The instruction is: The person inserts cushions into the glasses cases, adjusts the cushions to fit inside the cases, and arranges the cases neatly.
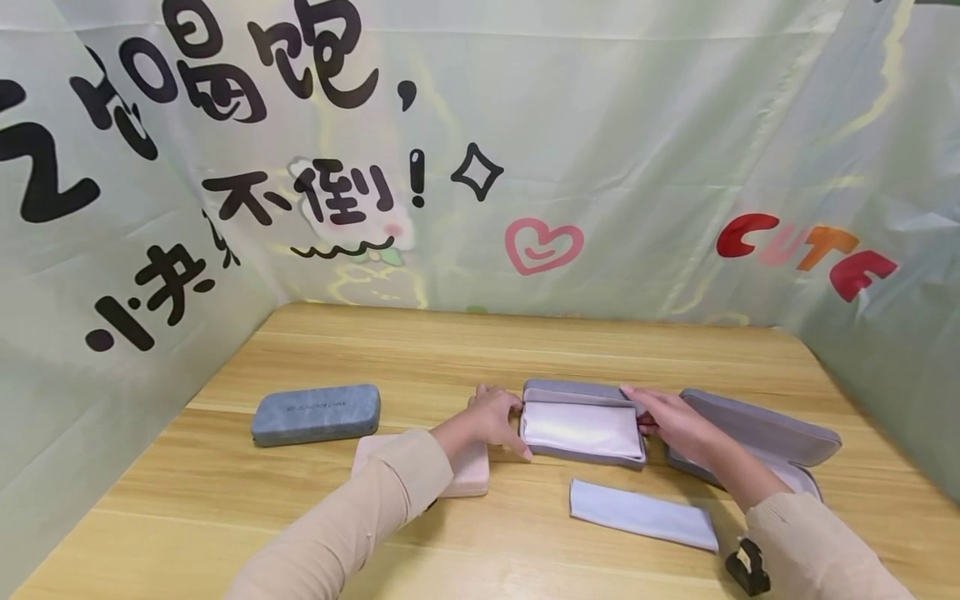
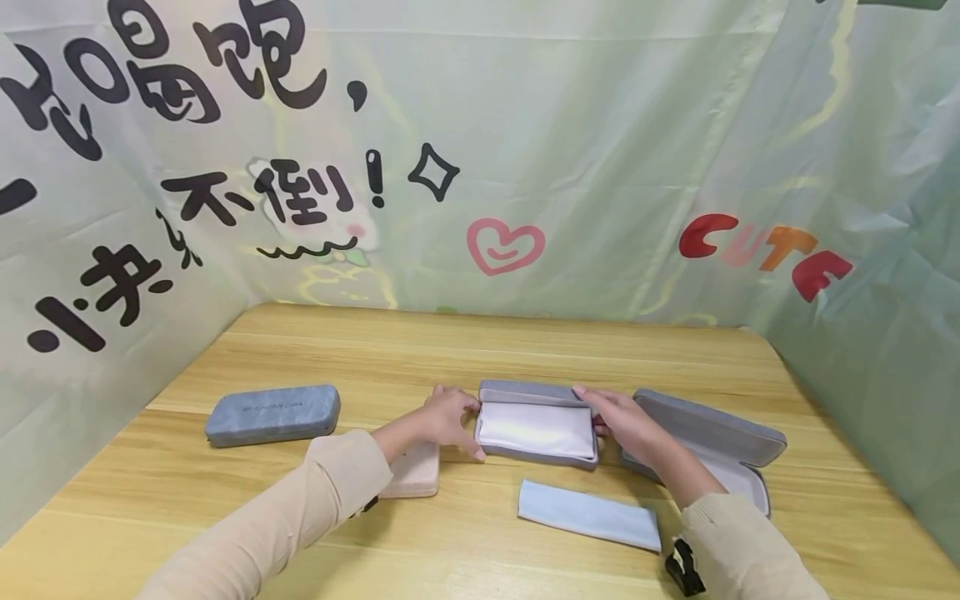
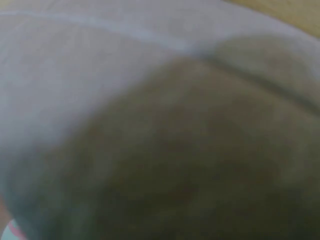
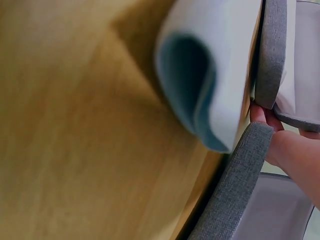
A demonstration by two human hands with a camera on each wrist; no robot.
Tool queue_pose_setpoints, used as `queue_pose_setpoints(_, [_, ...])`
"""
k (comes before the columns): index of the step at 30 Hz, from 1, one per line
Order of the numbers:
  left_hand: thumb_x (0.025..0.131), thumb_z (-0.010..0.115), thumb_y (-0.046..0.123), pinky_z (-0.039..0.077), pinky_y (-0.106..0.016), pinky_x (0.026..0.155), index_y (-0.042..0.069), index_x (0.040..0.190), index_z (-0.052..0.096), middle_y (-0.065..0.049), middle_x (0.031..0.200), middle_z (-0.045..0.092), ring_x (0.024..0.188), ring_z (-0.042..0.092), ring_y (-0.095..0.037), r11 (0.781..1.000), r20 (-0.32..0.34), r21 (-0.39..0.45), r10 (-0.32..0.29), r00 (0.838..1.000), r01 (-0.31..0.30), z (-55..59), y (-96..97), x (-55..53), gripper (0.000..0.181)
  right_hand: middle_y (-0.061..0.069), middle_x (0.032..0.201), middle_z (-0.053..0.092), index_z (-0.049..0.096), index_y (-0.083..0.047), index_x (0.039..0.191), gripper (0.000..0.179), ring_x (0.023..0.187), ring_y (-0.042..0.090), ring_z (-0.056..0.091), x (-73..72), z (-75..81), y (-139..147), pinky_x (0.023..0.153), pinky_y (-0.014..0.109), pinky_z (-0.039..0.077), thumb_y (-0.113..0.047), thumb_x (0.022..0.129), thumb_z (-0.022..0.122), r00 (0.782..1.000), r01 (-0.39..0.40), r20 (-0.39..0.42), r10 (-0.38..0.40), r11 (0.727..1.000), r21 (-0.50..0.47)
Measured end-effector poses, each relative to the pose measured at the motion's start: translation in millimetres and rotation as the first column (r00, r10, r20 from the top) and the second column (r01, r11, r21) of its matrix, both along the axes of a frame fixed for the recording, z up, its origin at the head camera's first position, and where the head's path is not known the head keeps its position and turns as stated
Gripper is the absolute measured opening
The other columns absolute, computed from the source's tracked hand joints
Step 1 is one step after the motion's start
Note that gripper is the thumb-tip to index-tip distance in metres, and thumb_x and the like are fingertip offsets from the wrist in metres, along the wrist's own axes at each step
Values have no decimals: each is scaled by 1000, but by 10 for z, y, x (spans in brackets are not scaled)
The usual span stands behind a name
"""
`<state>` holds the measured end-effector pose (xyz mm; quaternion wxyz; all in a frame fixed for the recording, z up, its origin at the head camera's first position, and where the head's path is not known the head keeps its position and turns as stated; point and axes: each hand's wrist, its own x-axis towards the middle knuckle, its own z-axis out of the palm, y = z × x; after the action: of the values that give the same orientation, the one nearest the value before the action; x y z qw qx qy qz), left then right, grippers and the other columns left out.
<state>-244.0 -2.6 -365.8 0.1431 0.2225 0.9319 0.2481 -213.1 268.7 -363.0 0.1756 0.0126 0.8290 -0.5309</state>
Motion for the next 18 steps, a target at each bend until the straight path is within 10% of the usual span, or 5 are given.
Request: queue_pose_setpoints(18, [61, 86, 23, 34, -35, 88, 5, 122, 59, -11, 124, 53, 105, 36, -23, 996, 11, 88, 34, 999, -35, -44, -28, 39, 70, 32, 148, 14, 26, 11, 140, 65, 119, 22, 41, -6, 39, 108, 94, 33, 41, -36, 98, 42, 990, -137, -29, 136, 990, -20])
